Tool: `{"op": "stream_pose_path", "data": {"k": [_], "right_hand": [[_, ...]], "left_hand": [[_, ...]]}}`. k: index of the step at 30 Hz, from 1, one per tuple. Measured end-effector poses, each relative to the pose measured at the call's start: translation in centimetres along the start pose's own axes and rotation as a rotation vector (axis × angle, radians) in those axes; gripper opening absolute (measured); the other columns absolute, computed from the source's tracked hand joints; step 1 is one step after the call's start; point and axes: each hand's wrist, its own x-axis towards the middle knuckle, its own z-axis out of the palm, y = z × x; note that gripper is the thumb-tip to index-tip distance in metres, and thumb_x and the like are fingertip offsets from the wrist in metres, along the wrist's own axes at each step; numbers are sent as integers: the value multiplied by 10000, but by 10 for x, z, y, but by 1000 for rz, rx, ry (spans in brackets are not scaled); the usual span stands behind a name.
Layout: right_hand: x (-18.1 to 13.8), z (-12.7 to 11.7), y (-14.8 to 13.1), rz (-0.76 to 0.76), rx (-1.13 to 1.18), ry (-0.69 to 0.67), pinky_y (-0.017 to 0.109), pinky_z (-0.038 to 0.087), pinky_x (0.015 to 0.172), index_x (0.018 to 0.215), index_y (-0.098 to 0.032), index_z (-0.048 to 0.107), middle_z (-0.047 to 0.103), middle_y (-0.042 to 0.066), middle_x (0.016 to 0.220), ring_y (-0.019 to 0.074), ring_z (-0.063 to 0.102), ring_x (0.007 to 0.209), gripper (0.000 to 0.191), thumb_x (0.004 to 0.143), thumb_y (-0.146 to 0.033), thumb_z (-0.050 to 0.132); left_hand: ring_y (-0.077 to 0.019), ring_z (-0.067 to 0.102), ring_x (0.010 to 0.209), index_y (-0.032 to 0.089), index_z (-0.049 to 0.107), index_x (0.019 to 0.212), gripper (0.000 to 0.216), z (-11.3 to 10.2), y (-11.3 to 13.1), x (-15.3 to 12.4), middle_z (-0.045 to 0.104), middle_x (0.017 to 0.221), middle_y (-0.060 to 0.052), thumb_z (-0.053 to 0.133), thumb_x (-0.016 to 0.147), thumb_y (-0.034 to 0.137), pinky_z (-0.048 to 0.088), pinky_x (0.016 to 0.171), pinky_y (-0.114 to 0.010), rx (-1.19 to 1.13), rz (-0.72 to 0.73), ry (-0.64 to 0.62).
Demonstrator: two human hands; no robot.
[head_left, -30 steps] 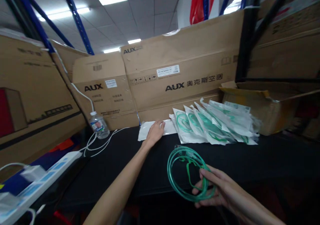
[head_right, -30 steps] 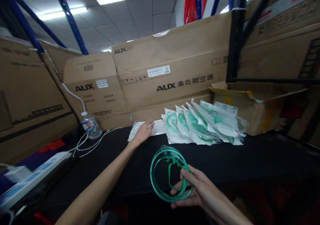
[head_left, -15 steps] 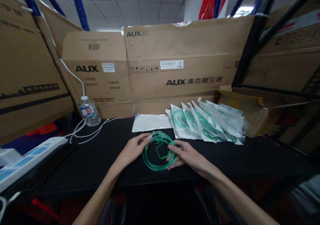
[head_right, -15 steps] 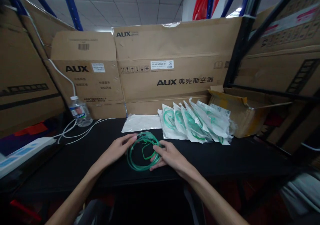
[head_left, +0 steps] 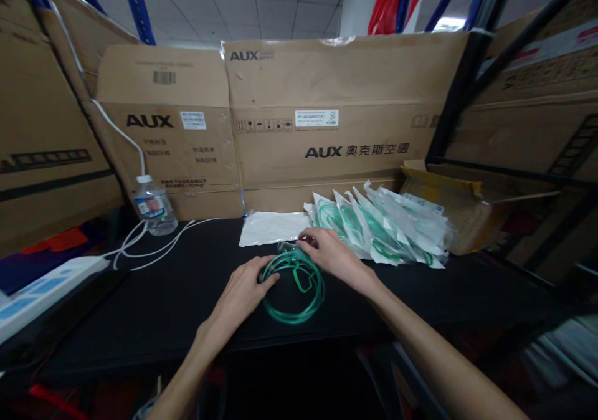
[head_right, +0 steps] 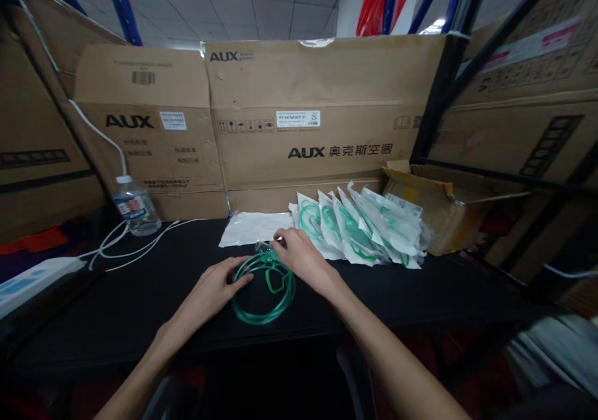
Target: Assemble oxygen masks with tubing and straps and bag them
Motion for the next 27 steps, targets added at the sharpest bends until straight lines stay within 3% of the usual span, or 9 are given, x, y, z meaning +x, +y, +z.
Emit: {"op": "stream_pose_path", "data": {"k": [2, 6, 11, 14, 18, 22, 27], "right_hand": [[15, 12, -3, -20, -26, -53, 373, 451, 980, 1160, -152, 716, 734, 159, 1137, 296, 644, 1129, 311, 887, -286, 654], [35, 32, 0, -11, -27, -135, 361, 482, 921, 1102, -176, 751, 758, 130, 1079, 315, 664, 1092, 328, 780, -240, 738], [37, 34, 4, 11, 57, -29, 315, 474, 867, 1331, -186, 617, 733, 79, 1001, 236, 665, 961, 502, 837, -260, 668], [25, 23, 9, 11, 127, 19, 303, 465, 782, 1346, -203, 578, 676, 31, 871, 202, 627, 823, 524, 851, -346, 675], [-2, 13, 19, 12, 240, 29, 267, 432, 650, 1077, -224, 619, 563, -38, 750, 156, 545, 681, 383, 809, -479, 722], [-30, 15, 30, 77, 340, 50, 243, 398, 546, 893, -235, 465, 517, -71, 709, 122, 512, 569, 373, 802, -497, 714], [-53, 17, 37, 161, 423, 72, 245, 407, 472, 998, -262, 379, 540, -92, 716, 116, 536, 456, 418, 857, -559, 636]], "left_hand": [[-236, 672, 947, 265, 691, 1256, 357, -3, -3, -2, 712, 1092, -46, 586, 919, 316, 494, 880, -342, 41, 29, -23], [-239, 666, 1042, 267, 714, 1216, 324, -9, -9, -3, 685, 1173, -55, 534, 947, 280, 496, 913, -344, 107, 63, -57], [-243, 669, 1089, 249, 711, 1226, 353, -19, -16, -2, 716, 1158, -60, 485, 956, 233, 497, 956, -355, 169, 91, -80], [-249, 678, 1058, 252, 723, 1214, 351, -26, -22, 0, 722, 1124, -61, 507, 939, 238, 510, 929, -357, 203, 98, -84], [-255, 684, 1014, 239, 738, 1197, 341, -29, -28, 5, 717, 1082, -71, 511, 946, 278, 516, 900, -365, 238, 92, -70], [-253, 675, 990, 216, 737, 1191, 340, -22, -27, 13, 699, 1077, -79, 502, 970, 321, 514, 901, -385, 261, 98, -45], [-310, 577, 1150, 170, 657, 1290, 395, -18, -5, 6, 630, 1237, -125, 543, 975, 379, 431, 1034, -497, 286, 131, 111]]}}
